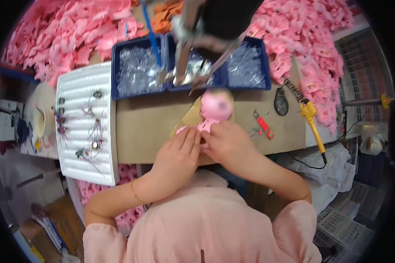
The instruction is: Assembling electronic pony toys by installing internal components and snapping the plastic housing together.
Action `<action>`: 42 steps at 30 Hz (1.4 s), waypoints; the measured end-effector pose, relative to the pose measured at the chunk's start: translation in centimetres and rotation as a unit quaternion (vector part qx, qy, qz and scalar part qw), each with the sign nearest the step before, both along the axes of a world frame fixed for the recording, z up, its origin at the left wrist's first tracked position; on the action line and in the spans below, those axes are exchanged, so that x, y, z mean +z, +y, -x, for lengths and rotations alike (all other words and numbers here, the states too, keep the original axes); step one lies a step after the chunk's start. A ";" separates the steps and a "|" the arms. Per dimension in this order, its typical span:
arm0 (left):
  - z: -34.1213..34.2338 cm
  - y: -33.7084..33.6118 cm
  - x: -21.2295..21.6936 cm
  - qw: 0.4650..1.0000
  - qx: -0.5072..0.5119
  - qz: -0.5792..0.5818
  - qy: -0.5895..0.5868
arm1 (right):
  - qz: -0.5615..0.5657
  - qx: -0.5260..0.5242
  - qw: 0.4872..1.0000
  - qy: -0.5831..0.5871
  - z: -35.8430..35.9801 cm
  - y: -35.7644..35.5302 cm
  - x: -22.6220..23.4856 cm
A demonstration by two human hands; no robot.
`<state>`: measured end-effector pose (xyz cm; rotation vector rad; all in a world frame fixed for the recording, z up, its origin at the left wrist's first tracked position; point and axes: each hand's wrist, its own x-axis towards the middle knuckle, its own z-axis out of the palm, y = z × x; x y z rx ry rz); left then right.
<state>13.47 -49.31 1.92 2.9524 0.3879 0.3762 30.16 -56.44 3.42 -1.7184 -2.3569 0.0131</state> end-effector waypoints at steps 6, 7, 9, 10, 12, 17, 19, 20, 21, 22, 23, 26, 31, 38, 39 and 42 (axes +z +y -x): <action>-1.8 0.4 1.4 0.989 0.014 0.112 0.094 | -0.021 -0.302 0.944 0.132 -9.7 5.4 -0.7; -2.2 0.2 1.2 0.990 0.013 0.107 0.093 | -0.005 -0.289 0.952 0.096 -10.9 6.5 -1.5; -3.0 0.0 0.5 0.991 0.025 0.106 0.082 | 0.009 -0.277 0.959 0.061 -12.6 8.0 -3.7; -2.9 0.2 1.5 0.991 0.025 0.104 0.083 | 0.032 -0.262 0.964 0.034 -13.0 8.7 -4.7; -1.4 1.1 3.9 0.933 0.060 0.353 0.042 | 0.058 -0.238 0.969 0.014 -13.6 9.6 -5.8; 4.4 1.6 1.9 0.494 0.125 0.858 -0.062 | -0.052 -0.270 0.958 0.082 -15.6 9.3 -7.4; 5.6 0.9 -0.9 0.259 -0.018 0.940 -0.220 | -0.109 -0.278 0.945 0.136 -15.1 9.0 -7.1; 5.9 0.3 -1.8 0.263 -0.006 0.940 -0.219 | -0.106 -0.309 0.929 0.173 -14.9 9.1 -7.4; 5.2 -0.4 -1.8 0.233 0.044 0.945 -0.223 | -0.083 -0.322 0.924 0.191 -14.7 9.1 -7.2; 4.6 -0.8 -1.9 0.201 0.090 0.949 -0.227 | -0.061 -0.334 0.917 0.206 -14.7 9.0 -7.0; 4.5 -1.0 -2.2 0.202 0.093 0.948 -0.228 | -0.060 -0.333 0.917 0.210 -14.7 8.9 -7.0; 4.0 -1.1 -3.9 0.145 0.119 0.960 -0.208 | -0.094 -0.314 0.920 0.214 -14.8 8.4 -6.2; 4.2 -0.6 -1.7 0.235 -0.021 0.936 -0.263 | -0.148 -0.346 0.891 0.254 -11.5 4.6 -1.9; 5.3 -2.6 -2.3 0.431 0.135 0.855 -0.254 | 0.089 -0.170 0.750 0.633 3.9 -3.7 2.9; 5.5 -3.0 -2.1 0.428 0.136 0.858 -0.250 | 0.085 -0.203 0.764 0.607 5.2 -3.5 2.4; 6.0 -4.1 -1.9 0.439 0.180 0.852 -0.223 | 0.022 -0.173 0.811 0.559 6.9 -3.1 1.2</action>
